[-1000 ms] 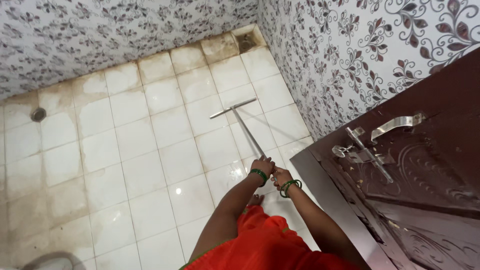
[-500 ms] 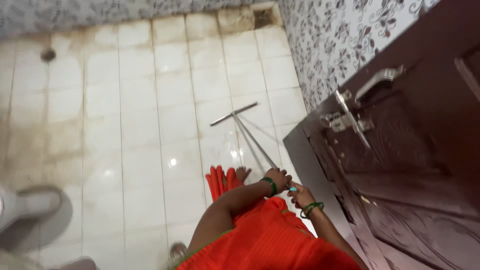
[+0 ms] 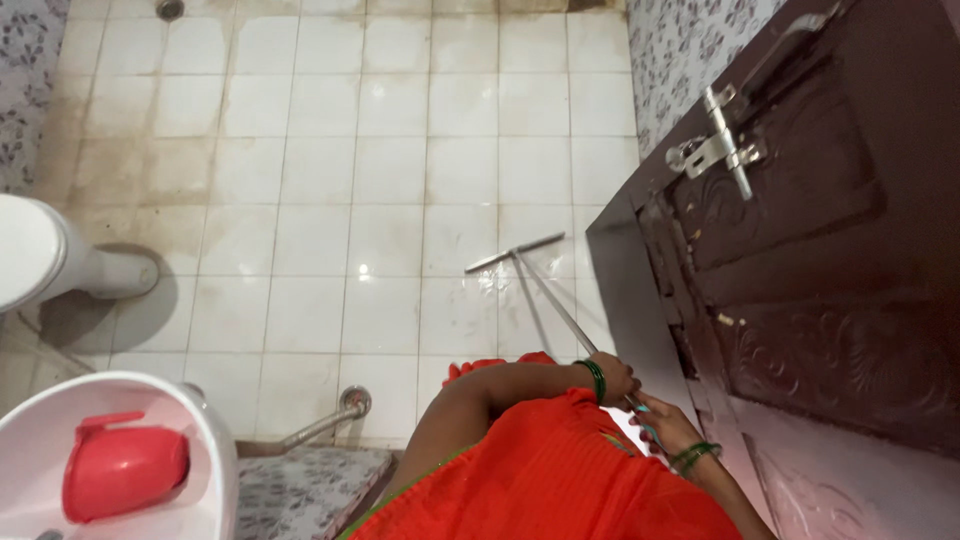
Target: The person uses a squeegee to push water across a tiled bathroom floor toward a drain, covering several areas of the room.
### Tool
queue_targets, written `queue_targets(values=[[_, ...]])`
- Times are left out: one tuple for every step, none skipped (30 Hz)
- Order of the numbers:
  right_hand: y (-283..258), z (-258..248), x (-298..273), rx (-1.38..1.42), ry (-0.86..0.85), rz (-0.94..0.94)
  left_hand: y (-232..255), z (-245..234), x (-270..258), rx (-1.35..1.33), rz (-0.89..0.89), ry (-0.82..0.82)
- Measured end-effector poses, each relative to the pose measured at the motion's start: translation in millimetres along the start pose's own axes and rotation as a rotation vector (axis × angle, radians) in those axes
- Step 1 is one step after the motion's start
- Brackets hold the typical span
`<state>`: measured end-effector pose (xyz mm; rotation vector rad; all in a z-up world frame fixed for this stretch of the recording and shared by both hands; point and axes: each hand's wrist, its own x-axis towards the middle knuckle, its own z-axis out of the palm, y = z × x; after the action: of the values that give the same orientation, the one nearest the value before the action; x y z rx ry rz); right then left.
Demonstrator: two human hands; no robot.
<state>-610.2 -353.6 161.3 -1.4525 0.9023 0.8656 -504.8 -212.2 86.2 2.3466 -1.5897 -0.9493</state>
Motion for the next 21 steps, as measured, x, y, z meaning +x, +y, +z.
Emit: queue_targets(values=[[3, 9, 4, 0.007, -0.001, -0.016, -6, 8, -6, -0.018, -0.031, 0.004], [6, 20, 9, -0.001, 0.004, -0.021, -11, 17, -10, -0.036, -0.063, 0.009], [6, 33, 18, -0.008, 0.007, -0.032, -19, 26, -13, -0.043, -0.096, 0.012], [6, 47, 30, -0.016, 0.010, -0.042, -31, 35, -18, -0.050, -0.129, 0.016], [5, 62, 42, -0.023, 0.019, -0.053, -40, 42, -28, -0.058, -0.160, 0.017], [3, 79, 57, -0.031, 0.028, -0.064, -54, 46, -40, -0.054, -0.209, 0.047], [0, 99, 75, 0.008, 0.004, -0.095, -66, 50, -49, -0.052, -0.254, 0.077], [-2, 117, 91, 0.048, -0.019, -0.127, -82, 52, -60, -0.058, -0.328, 0.073], [-4, 134, 105, 0.036, -0.023, -0.136, -95, 55, -71, -0.069, -0.394, 0.069], [-6, 157, 119, 0.024, -0.026, -0.146, -104, 63, -85, -0.054, -0.430, 0.075], [-9, 178, 129, 0.016, -0.024, -0.146, -114, 68, -95, -0.034, -0.465, 0.089], [-11, 192, 132, 0.008, -0.021, -0.145, -121, 72, -104, -0.046, -0.483, 0.096], [-4, 196, 134, 0.030, -0.050, -0.162, -126, 80, -117, -0.061, -0.506, 0.097], [2, 200, 132, 0.052, -0.078, -0.178, -126, 86, -124, -0.075, -0.529, 0.099], [7, 205, 130, 0.078, -0.114, -0.196, -123, 93, -130, -0.083, -0.525, 0.108], [13, 204, 125, 0.058, -0.125, -0.165, -115, 99, -134, -0.091, -0.520, 0.117], [21, 195, 116, 0.038, -0.130, -0.136, -106, 105, -136, -0.098, -0.509, 0.128], [27, 189, 109, 0.018, -0.134, -0.107, -97, 111, -138, -0.101, -0.506, 0.118], [33, 181, 103, 0.010, -0.137, -0.106, -86, 117, -136, -0.105, -0.499, 0.110], [41, 175, 95, 0.002, -0.139, -0.106, -74, 122, -134, -0.110, -0.491, 0.101], [47, 169, 90, -0.013, -0.141, -0.108, -64, 125, -130, -0.131, -0.493, 0.097]])
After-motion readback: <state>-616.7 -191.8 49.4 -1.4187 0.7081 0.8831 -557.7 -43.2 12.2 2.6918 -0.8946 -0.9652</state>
